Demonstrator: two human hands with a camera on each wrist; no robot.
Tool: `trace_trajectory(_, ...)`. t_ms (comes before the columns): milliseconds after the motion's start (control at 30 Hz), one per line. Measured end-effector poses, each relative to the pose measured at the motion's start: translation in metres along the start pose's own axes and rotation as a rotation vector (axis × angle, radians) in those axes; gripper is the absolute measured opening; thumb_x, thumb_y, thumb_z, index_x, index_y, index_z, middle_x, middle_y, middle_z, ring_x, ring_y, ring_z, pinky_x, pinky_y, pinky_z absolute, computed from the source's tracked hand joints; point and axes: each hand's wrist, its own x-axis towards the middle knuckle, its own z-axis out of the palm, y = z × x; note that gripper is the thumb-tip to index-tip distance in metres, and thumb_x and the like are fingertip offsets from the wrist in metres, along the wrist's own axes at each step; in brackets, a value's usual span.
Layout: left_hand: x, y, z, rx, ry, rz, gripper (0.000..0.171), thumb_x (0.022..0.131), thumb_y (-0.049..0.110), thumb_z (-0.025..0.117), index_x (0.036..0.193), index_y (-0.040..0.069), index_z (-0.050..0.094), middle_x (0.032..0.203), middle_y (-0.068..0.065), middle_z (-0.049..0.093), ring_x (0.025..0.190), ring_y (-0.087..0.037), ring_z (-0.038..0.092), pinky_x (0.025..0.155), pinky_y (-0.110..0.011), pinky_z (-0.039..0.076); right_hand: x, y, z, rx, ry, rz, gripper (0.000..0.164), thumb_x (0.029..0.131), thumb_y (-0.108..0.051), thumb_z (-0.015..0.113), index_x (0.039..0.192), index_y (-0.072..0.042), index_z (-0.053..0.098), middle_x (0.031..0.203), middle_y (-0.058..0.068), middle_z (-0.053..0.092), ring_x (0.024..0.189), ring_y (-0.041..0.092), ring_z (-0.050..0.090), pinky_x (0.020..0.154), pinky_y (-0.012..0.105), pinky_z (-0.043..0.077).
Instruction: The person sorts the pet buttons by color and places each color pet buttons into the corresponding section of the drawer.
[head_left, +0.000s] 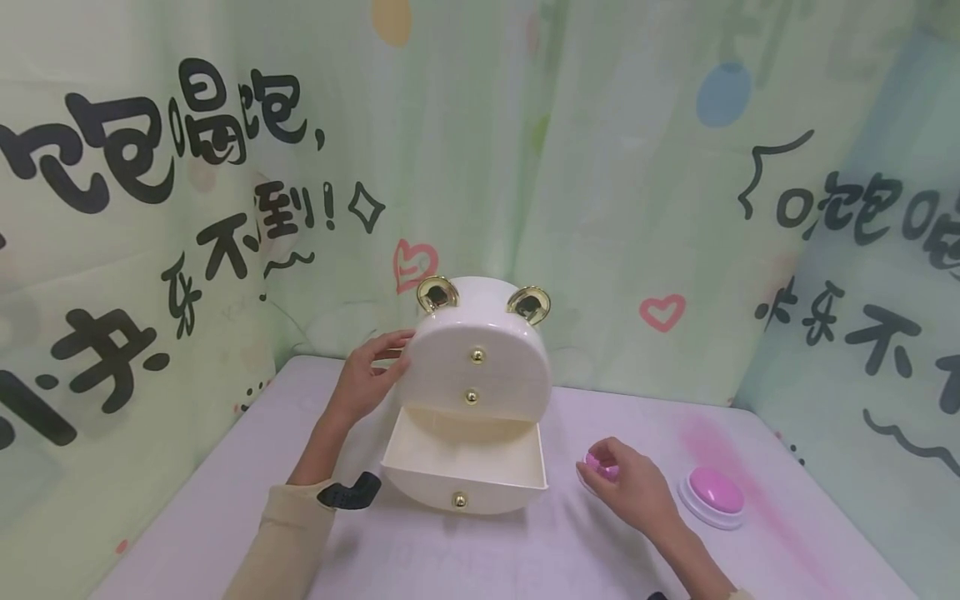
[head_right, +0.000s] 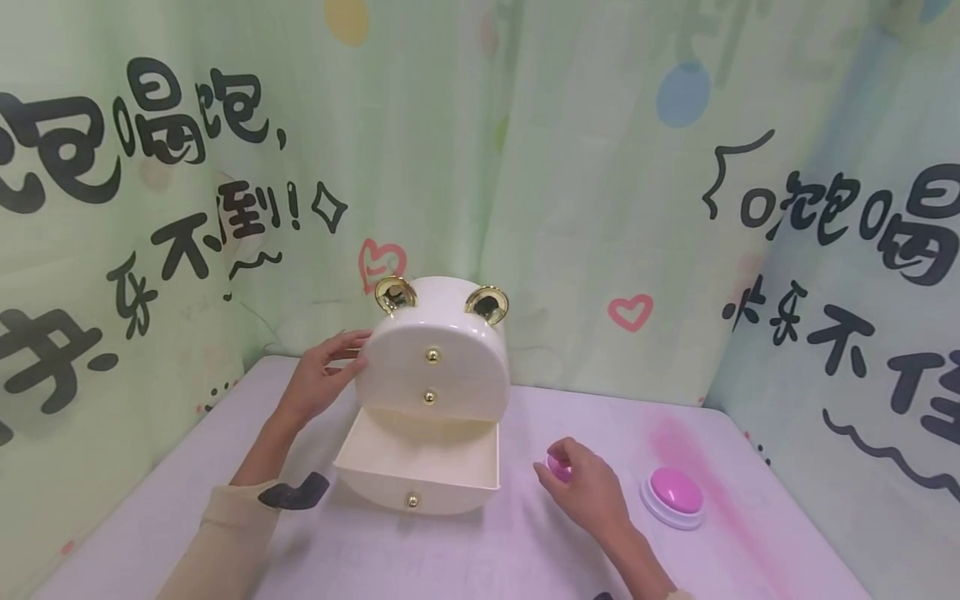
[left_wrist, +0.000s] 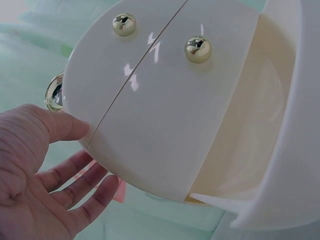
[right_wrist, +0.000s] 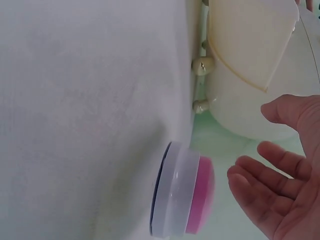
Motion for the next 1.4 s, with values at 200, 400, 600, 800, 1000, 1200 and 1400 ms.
trace_trajectory(200,0.000,0.000,0.000,0.003,0.002,-0.001,0.042,0.098,0.010,0.068,0.139,0.008,0.062,0.132,-0.019,0.065,0.120,-0.037,0.064,0.090,-0.056,0.055,0.000,0.010,0.000,-0.041,-0.001,-0.007,0.035,0.089,-0.028,0.079,0.112,-0.003,0.069,0.112,0.018,0.071,0.102,0.036,0.068,0.087,0.052,0.056)
trace_trajectory(400,0.000,-0.001,0.001,-0.005,0.001,-0.002,0.041,0.098,0.009,0.068,0.139,0.008,0.063,0.132,-0.019,0.065,0.120,-0.037,0.064,0.090,-0.056,0.056,0.001,0.019,-0.002,-0.045,-0.015,0.015,0.043,0.087,-0.028,0.081,0.117,0.000,0.068,0.122,0.024,0.067,0.117,0.044,0.059,0.098,0.059,0.049)
trace_trajectory(600,0.001,-0.002,0.001,-0.014,-0.004,0.006,0.041,0.099,0.010,0.068,0.139,0.007,0.062,0.132,-0.019,0.065,0.120,-0.037,0.063,0.091,-0.056,0.055,0.001,0.026,-0.003,-0.025,-0.040,0.047,0.054,0.080,-0.021,0.086,0.122,0.006,0.063,0.128,0.030,0.060,0.123,0.049,0.052,0.102,0.064,0.044)
trace_trajectory(800,0.001,-0.002,0.000,-0.009,0.002,0.015,0.041,0.100,0.012,0.067,0.140,0.006,0.061,0.132,-0.020,0.065,0.121,-0.037,0.063,0.091,-0.055,0.055,0.003,0.031,-0.002,-0.018,-0.084,0.094,0.070,0.075,-0.023,0.090,0.128,0.009,0.057,0.130,0.032,0.056,0.122,0.050,0.051,0.099,0.064,0.046)
trace_trajectory(1000,0.001,-0.005,0.001,-0.011,0.005,0.008,0.040,0.099,0.011,0.067,0.139,0.007,0.063,0.132,-0.019,0.065,0.121,-0.036,0.063,0.091,-0.056,0.055,0.006,0.034,-0.001,-0.011,-0.132,0.145,0.079,0.076,-0.028,0.090,0.134,0.009,0.052,0.130,0.033,0.054,0.120,0.049,0.051,0.097,0.063,0.048)
trace_trajectory(1200,0.001,-0.002,0.001,-0.007,0.005,0.009,0.040,0.099,0.010,0.068,0.139,0.007,0.063,0.131,-0.019,0.066,0.120,-0.037,0.064,0.090,-0.056,0.055,0.009,0.038,0.002,0.000,-0.153,0.169,0.088,0.075,-0.027,0.090,0.139,0.011,0.044,0.130,0.037,0.051,0.119,0.049,0.053,0.098,0.064,0.047)
trace_trajectory(1400,0.001,-0.002,0.000,-0.011,0.006,0.013,0.041,0.098,0.010,0.068,0.139,0.007,0.063,0.132,-0.019,0.065,0.120,-0.037,0.063,0.090,-0.056,0.055,0.012,0.043,0.008,0.002,-0.176,0.180,0.091,0.075,-0.026,0.090,0.140,0.014,0.041,0.131,0.038,0.051,0.120,0.051,0.052,0.101,0.063,0.046)
